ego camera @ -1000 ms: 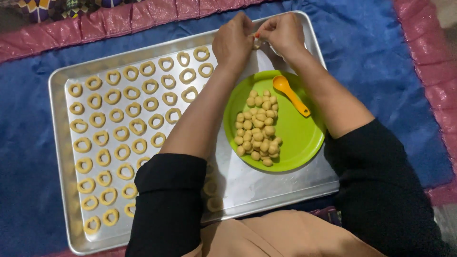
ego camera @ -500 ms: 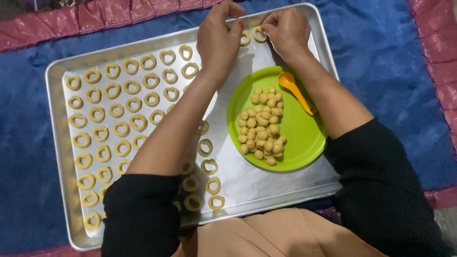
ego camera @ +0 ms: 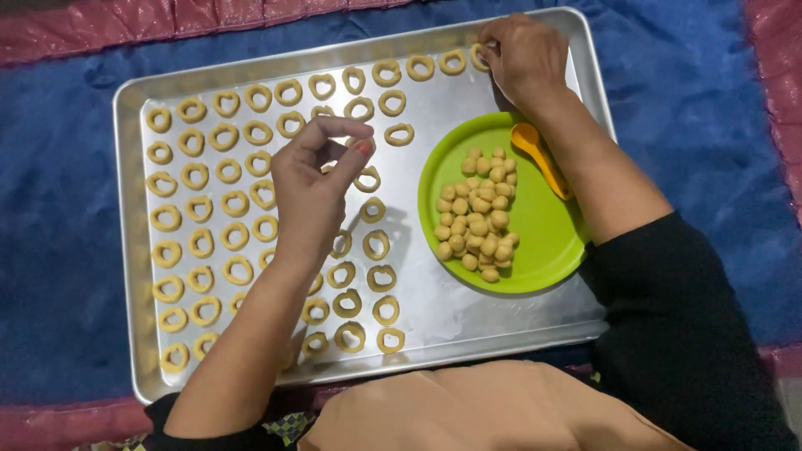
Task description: A person is manually shaping small pieces of dough into rings by rolling them between their palms and joining the ends, then placing them on a large metal tray.
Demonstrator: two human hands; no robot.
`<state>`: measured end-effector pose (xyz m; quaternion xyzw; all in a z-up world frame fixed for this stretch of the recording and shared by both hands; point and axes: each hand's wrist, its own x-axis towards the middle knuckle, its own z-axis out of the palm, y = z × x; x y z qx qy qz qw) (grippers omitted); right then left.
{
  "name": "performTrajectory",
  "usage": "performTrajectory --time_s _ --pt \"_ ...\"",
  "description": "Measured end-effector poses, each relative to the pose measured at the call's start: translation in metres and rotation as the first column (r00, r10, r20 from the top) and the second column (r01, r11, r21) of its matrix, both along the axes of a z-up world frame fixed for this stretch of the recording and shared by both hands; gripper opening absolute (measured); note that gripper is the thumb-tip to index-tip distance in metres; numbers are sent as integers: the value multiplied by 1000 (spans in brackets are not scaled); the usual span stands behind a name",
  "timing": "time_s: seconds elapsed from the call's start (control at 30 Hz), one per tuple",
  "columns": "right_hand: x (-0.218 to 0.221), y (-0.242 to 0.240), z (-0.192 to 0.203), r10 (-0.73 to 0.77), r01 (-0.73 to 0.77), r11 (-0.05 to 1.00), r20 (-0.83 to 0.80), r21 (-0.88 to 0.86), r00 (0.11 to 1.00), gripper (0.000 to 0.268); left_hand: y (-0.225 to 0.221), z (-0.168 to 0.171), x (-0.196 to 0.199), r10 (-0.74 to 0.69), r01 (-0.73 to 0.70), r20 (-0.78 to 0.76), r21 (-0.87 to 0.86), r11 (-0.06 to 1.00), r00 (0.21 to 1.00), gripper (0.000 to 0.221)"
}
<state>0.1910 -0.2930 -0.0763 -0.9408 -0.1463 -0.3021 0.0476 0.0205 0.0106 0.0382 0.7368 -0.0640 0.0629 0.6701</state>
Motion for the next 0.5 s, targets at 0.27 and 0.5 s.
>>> performTrajectory --time_s 0.27,0.5 --pt "1 -3 4 7 -3 999 75 -48 997 18 4 -18 -10 7 -10 -16 -197 980 1000 16" --pt "-3 -27 23 -37 41 993 -35 112 999 6 3 -32 -9 -13 1 -55 -210 978 998 17"
